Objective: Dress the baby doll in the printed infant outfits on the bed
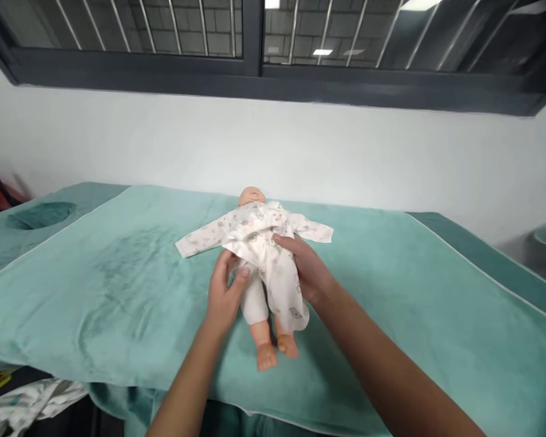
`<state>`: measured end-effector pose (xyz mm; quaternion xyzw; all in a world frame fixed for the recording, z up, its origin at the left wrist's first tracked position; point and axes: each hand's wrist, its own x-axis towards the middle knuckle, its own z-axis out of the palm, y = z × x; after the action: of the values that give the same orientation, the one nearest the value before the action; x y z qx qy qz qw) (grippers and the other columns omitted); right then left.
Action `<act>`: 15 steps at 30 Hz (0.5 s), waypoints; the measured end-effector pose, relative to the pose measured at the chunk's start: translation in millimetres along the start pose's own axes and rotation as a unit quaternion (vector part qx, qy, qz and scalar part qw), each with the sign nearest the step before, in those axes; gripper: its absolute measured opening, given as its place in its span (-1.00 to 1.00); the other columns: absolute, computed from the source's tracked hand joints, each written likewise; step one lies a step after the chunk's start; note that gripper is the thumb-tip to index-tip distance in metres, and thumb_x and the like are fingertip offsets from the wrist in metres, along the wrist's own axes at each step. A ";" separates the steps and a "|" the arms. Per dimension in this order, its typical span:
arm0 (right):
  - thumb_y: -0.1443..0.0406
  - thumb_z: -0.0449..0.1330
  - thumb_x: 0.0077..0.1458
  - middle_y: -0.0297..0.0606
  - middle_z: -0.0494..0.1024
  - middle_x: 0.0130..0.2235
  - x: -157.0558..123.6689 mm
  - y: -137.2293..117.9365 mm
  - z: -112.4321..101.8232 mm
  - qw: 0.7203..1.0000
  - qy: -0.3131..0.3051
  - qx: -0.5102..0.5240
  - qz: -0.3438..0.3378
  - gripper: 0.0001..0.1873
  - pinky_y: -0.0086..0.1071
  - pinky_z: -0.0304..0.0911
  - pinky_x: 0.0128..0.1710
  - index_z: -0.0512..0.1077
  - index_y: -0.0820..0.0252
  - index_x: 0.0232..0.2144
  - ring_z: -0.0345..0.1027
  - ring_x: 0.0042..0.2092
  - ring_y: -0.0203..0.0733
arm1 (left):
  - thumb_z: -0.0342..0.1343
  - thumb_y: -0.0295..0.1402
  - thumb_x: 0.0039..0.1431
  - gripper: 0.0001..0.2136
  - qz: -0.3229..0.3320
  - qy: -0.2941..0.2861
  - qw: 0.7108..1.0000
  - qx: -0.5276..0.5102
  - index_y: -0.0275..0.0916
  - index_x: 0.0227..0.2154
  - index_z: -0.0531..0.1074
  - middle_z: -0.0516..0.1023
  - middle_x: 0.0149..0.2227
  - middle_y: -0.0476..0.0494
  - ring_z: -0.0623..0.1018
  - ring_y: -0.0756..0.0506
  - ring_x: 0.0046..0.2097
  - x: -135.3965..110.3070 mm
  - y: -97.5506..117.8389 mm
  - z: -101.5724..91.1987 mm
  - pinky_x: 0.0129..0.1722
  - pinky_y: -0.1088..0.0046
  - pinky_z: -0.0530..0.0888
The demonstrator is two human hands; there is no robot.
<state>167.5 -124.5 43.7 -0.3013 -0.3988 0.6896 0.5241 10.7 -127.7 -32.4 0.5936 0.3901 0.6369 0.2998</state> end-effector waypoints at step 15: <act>0.04 0.22 0.14 -0.36 0.44 -0.49 43.2 28.3 -39.2 0.984 -0.079 -0.161 -0.014 -0.64 -0.44 0.23 -0.43 0.42 0.22 -0.46 0.30 -0.45 -0.34 | 0.16 -0.21 0.07 -0.78 -0.283 0.188 0.934 -0.106 -0.24 -0.30 0.52 0.56 -0.42 -0.06 0.58 -0.20 -0.24 72.0 44.1 -11.9 -0.28 0.35 0.54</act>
<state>174.8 -77.5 -0.4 -0.3204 -0.5492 0.6307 0.4450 -5.7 -91.3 42.9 0.2925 0.5216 0.6631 0.4502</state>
